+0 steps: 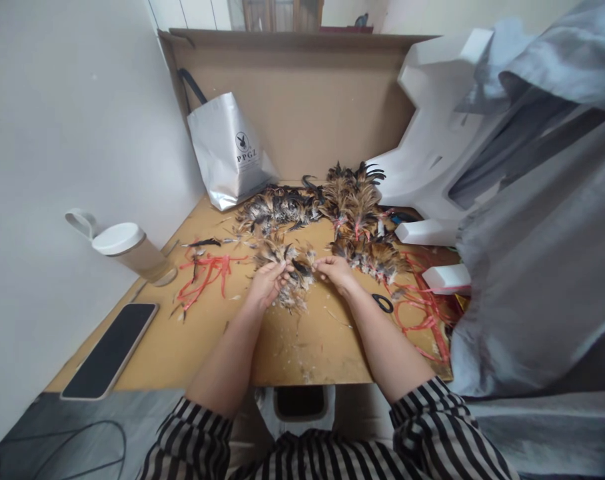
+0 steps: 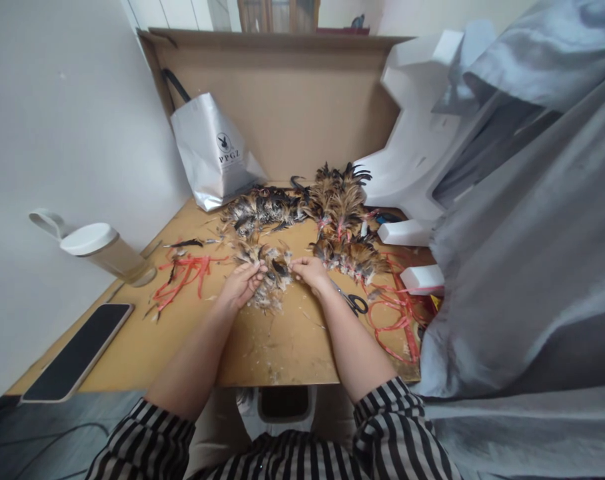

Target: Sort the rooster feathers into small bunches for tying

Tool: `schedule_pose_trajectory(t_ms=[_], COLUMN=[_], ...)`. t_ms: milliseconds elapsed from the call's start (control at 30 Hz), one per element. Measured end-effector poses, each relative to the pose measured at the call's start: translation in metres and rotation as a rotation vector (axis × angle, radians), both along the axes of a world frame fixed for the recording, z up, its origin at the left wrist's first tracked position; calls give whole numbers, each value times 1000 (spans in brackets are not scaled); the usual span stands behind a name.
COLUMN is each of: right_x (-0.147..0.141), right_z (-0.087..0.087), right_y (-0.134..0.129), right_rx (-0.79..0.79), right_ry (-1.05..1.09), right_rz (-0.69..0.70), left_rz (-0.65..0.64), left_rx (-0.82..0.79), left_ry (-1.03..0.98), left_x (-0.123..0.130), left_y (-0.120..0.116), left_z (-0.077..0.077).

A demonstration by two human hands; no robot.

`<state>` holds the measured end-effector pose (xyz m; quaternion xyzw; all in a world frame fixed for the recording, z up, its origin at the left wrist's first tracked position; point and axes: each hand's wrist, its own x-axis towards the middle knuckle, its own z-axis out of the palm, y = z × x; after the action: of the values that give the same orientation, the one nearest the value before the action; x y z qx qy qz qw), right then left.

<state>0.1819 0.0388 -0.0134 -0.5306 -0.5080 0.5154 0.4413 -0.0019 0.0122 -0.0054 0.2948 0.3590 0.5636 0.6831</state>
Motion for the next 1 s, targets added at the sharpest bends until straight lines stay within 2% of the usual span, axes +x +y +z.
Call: schedule_pose_trajectory(t_ms=[100,200,333,467,700,800,1000], right_x=[-7,-15,-26,-36,-30,-26,-27], right_z=[6,10,11,13,15,16,16], right_y=[-6,-11,-16,-22,-24,-23,-25], right_rx=[-26,-16,-9,44,133,61,-108], right_ry=[210,272,306,326,242,347,553], right_rz=[58,59,30,42,110,152,357], left_rz=[-16,-77,-164,-180,-208,-212,-243], left_rx=[-18,-28,-32,-34,-5,-26,-129], left_ry=[33,43,31,3,-47,-134,-395], left_x=[1,2,3,4,3,3,0], left_y=[1,1,-1,-2,-4,-5,-6], left_z=[-4,-7,-8,-6,-1,1,1])
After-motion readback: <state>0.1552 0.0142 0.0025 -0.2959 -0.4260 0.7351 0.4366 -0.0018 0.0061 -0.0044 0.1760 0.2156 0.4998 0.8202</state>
